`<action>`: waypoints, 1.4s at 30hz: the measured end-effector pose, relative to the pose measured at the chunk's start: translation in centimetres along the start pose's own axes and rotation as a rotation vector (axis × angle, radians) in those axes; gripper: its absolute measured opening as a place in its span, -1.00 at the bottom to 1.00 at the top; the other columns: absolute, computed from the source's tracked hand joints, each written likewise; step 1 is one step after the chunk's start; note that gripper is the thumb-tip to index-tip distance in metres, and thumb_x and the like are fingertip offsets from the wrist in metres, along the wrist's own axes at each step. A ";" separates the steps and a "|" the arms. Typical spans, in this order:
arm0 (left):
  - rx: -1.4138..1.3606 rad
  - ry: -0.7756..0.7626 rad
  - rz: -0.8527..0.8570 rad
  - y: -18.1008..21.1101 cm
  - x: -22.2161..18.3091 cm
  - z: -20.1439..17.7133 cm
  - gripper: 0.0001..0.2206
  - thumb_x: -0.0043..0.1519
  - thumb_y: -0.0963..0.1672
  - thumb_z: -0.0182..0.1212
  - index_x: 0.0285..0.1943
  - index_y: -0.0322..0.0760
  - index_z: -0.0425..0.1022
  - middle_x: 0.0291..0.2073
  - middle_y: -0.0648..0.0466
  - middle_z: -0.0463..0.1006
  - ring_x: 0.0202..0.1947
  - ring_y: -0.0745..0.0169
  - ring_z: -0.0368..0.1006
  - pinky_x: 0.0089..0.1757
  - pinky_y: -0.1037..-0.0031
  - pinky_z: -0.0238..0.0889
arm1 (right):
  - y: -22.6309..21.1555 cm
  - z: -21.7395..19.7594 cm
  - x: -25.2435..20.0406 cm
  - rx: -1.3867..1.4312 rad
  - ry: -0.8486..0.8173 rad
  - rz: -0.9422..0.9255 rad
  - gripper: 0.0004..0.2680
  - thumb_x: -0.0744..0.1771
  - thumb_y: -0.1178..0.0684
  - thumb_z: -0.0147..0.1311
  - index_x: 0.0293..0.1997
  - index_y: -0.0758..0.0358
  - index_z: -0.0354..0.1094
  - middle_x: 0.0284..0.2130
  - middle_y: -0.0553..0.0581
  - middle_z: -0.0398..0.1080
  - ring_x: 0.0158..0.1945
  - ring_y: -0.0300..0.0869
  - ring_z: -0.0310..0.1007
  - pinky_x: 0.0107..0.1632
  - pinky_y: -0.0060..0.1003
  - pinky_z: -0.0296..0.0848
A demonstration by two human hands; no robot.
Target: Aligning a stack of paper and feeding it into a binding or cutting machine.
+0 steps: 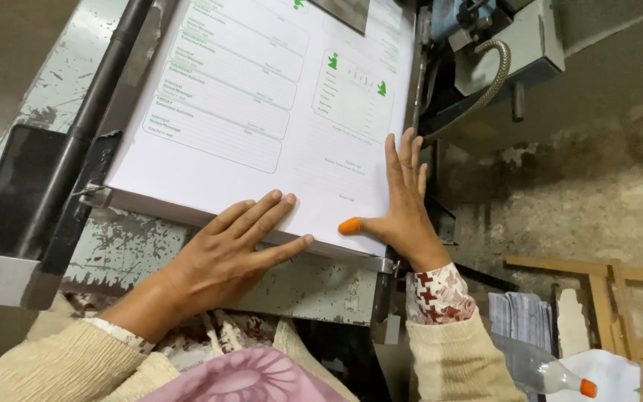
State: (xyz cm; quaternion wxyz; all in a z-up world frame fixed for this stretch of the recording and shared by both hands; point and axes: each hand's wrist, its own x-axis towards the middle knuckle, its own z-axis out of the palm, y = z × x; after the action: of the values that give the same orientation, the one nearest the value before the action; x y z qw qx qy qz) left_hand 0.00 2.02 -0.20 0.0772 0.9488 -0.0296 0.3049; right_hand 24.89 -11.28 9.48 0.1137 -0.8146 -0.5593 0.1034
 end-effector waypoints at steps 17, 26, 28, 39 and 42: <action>0.013 0.032 -0.044 0.6 0.1 0.7 -0.23 -0.03 -0.22 0.16 0.46 -0.06 0.03 0.44 -0.19 -0.05 0.44 -0.08 -0.11 0.33 0.18 -0.29 | -0.8 -0.5 0.2 0.068 0.005 -0.093 -0.13 0.13 -0.48 0.06 0.47 0.01 -0.47 0.45 0.17 -0.61 0.50 0.04 -0.78 0.37 0.24 -0.69; 0.025 0.006 -0.028 0.3 -0.1 0.8 -0.21 -0.02 -0.25 0.03 0.50 -0.03 -0.06 0.45 -0.16 -0.09 0.46 -0.06 -0.15 0.34 0.24 -0.32 | 0.4 -0.5 -1.0 0.158 -0.011 -0.033 -0.11 0.10 -0.33 0.25 0.47 -0.03 -0.43 0.45 0.18 -0.62 0.49 0.06 -0.82 0.37 0.25 -0.68; 0.016 -0.016 -0.018 0.1 -0.2 0.5 -0.19 -0.02 -0.24 0.03 0.51 -0.02 -0.12 0.46 -0.18 -0.12 0.46 -0.07 -0.17 0.34 0.24 -0.29 | 0.3 -0.3 -0.7 0.149 -0.007 -0.032 -0.10 0.09 -0.34 0.26 0.47 -0.03 -0.43 0.45 0.20 -0.62 0.48 0.07 -0.82 0.36 0.25 -0.67; 0.007 -0.019 0.017 -0.1 -0.1 0.1 -0.15 -0.03 -0.19 0.11 0.52 0.06 -0.17 0.45 -0.25 -0.11 0.46 -0.10 -0.14 0.33 0.22 -0.26 | -0.4 0.2 0.1 -0.002 0.008 -0.026 -0.08 0.10 -0.42 0.22 0.48 0.03 -0.43 0.43 0.19 -0.68 0.45 0.04 -0.90 0.36 0.23 -0.72; -0.003 -0.044 0.019 -0.1 -0.1 0.1 -0.09 -0.07 -0.18 0.14 0.53 0.07 -0.23 0.45 -0.27 -0.17 0.46 -0.11 -0.18 0.33 0.19 -0.26 | -1.0 0.1 0.3 -0.042 0.003 -0.037 -0.10 0.13 -0.43 0.20 0.48 0.01 -0.45 0.44 0.18 -0.65 0.46 0.02 -0.87 0.36 0.21 -0.73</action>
State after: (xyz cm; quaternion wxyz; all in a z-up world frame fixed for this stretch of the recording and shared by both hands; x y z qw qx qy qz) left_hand 0.02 2.07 -0.34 0.0750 0.9549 -0.0407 0.2846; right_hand 24.05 -10.63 9.70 0.0993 -0.8065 -0.5761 0.0882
